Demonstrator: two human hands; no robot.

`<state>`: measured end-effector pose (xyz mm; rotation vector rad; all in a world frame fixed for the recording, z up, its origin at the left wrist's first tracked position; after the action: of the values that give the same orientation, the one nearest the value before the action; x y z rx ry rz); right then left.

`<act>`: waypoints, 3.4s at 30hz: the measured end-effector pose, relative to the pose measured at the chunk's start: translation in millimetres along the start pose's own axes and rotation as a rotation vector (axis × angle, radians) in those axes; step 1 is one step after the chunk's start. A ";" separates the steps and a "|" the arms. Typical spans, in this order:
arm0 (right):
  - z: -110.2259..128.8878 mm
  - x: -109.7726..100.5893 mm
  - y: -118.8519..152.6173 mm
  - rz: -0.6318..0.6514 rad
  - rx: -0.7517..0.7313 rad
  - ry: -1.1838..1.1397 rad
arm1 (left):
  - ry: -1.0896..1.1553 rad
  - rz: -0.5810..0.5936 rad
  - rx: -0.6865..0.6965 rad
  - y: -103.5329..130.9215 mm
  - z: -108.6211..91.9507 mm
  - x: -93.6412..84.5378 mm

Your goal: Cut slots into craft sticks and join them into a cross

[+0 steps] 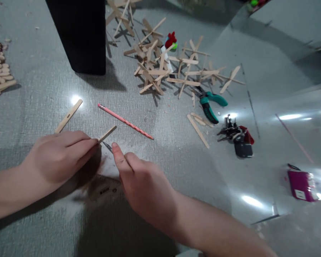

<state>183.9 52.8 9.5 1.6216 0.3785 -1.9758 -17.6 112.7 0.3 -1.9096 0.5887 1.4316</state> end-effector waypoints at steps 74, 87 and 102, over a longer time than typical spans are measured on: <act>22.0 -8.9 -14.6 0.194 0.219 0.252 | -0.137 0.080 -0.053 -8.7 3.1 11.9; 23.9 4.0 -15.7 0.226 0.257 0.233 | -0.120 0.128 -0.056 -8.6 3.5 8.7; 29.4 1.5 -22.4 0.282 0.332 0.257 | -0.130 0.156 -0.057 -10.2 4.3 9.4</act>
<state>147.0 54.7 12.1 2.0187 -0.0913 -1.6856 -10.5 123.2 -7.0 -1.8307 0.6526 1.6735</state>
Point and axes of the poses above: each hand's wrist, its own y-axis away from the middle knuckle, its own x-axis out of the palm, z = x × y, the point moved 3 cm from there along -y, towards the middle knuckle, and after that the axes turned 5 degrees about z, right-handed, at the moved point
